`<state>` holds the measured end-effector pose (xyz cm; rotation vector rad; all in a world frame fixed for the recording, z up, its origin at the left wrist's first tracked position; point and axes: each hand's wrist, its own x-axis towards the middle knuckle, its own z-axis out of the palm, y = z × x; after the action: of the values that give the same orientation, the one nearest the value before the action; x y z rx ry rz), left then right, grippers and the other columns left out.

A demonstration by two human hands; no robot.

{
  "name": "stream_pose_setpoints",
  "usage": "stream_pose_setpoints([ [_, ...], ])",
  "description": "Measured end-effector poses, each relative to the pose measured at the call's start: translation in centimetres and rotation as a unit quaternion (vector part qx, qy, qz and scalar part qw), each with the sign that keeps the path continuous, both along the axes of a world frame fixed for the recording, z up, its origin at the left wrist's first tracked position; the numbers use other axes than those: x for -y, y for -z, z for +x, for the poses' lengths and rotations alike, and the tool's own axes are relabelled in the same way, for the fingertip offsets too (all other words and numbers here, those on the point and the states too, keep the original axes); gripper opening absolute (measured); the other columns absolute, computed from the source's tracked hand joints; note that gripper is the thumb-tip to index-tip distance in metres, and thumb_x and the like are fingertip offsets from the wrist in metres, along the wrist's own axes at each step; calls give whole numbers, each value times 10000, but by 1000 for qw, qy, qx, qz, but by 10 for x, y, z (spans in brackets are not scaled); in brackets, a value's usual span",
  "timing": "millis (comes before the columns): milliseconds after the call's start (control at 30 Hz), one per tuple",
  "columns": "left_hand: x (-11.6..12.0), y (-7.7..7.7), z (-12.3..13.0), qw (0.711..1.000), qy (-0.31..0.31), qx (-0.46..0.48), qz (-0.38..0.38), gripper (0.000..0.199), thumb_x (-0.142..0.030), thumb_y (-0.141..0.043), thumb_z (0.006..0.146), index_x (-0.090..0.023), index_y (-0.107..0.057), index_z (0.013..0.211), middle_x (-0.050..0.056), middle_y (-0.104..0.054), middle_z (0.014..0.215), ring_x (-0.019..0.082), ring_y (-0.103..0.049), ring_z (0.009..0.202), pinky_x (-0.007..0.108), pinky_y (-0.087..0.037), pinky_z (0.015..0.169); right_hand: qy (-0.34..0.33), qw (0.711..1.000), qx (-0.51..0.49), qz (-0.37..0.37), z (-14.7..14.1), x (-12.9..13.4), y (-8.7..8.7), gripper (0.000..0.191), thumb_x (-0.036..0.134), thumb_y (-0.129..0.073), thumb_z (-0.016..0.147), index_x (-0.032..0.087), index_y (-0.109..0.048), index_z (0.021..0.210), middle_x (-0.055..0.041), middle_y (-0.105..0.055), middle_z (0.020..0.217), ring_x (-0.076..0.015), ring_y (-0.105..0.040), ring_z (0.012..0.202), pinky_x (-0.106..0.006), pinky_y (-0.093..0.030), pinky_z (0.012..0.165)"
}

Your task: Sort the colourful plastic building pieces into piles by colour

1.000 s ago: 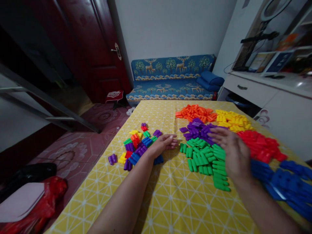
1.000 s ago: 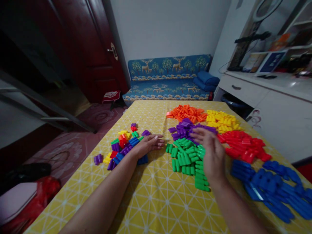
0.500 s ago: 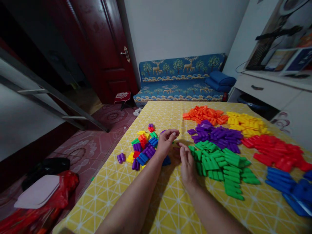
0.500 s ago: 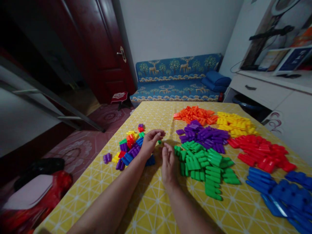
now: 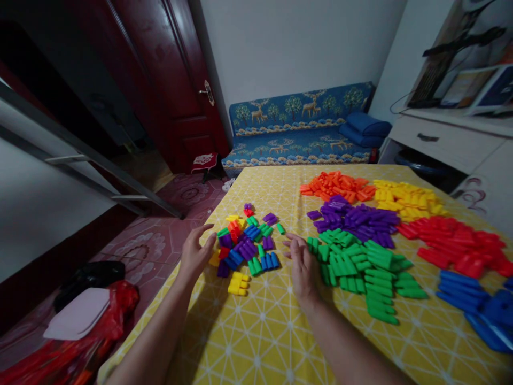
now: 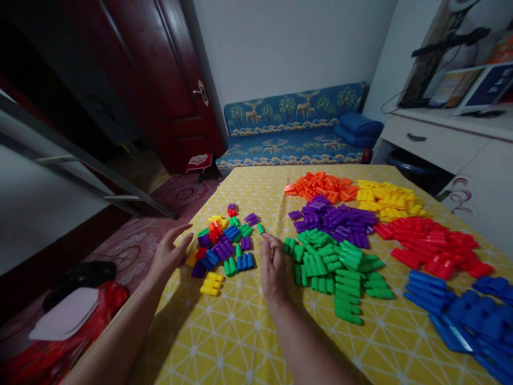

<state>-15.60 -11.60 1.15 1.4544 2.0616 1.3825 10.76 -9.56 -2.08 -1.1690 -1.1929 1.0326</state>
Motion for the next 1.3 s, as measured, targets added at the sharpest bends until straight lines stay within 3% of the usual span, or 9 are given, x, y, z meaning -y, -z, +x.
stream_pose_setpoints([
  [133,6,32,-11,998,37,-27,-47,641,-507,-618,819,-178,-520,1361,151,-543,1381,313,-484,1300,465,-384,1079,5,999,23,46,-3,-3,5,474,551,-409,932,219,-596,1214,-108,-621,1269,-244,-592,1144,-417,-493,940],
  [233,-7,37,6,992,113,-42,-40,673,-511,-604,839,-194,-458,1414,140,-465,1457,284,-411,1368,447,-306,1145,-1,998,13,56,-3,-4,8,475,537,-406,939,210,-581,1235,-109,-598,1311,-237,-565,1196,-413,-477,976],
  [567,-67,5,50,964,213,-162,6,508,-407,-702,773,-246,-634,1250,129,-423,1476,353,-295,1419,538,-210,1171,-13,999,-9,37,-1,-5,11,471,540,-399,946,221,-585,1238,-106,-607,1300,-247,-572,1188,-417,-506,917],
  [733,-112,-9,82,924,341,-174,11,436,-151,-619,768,-270,-689,1182,109,-600,1302,297,-546,1214,427,-391,1068,-7,1000,-9,17,-3,-4,8,496,588,-387,929,228,-591,1202,-108,-614,1277,-247,-584,1157,-389,-523,869],
  [933,-152,-5,101,862,442,-240,-63,397,-22,-576,658,-239,-777,922,97,-722,1014,267,-652,983,310,-478,880,-15,999,-52,10,-1,-2,3,495,603,-402,917,214,-608,1144,-116,-653,1158,-240,-629,1052,-366,-551,804],
  [1067,-152,-7,104,890,375,-251,-60,268,-84,-590,704,-196,-766,871,107,-700,895,247,-641,874,312,-467,839,-18,998,-57,11,-1,-3,2,516,617,-409,908,202,-618,1130,-127,-648,1165,-238,-638,1020,-365,-550,787],
  [1167,-137,-20,102,906,318,-277,-31,247,-136,-548,781,-168,-739,935,115,-679,905,227,-622,833,305,-454,788,-23,998,-53,6,-1,-4,1,527,612,-395,915,191,-610,1149,-132,-650,1152,-236,-636,1016,-362,-542,781],
  [1233,-120,-34,94,901,321,-289,-27,221,-177,-543,812,-173,-725,937,87,-684,854,202,-615,789,280,-446,752,-23,999,-42,7,-1,-4,1,524,602,-382,922,192,-607,1157,-132,-640,1182,-239,-626,1037,-359,-539,776],
  [1300,-101,-49,82,879,374,-287,-68,178,-202,-579,801,-187,-724,903,56,-697,799,180,-613,729,253,-438,701,-20,999,-28,10,-1,-4,2,520,601,-374,924,198,-612,1152,-129,-624,1226,-247,-608,1077,-360,-535,775],
])
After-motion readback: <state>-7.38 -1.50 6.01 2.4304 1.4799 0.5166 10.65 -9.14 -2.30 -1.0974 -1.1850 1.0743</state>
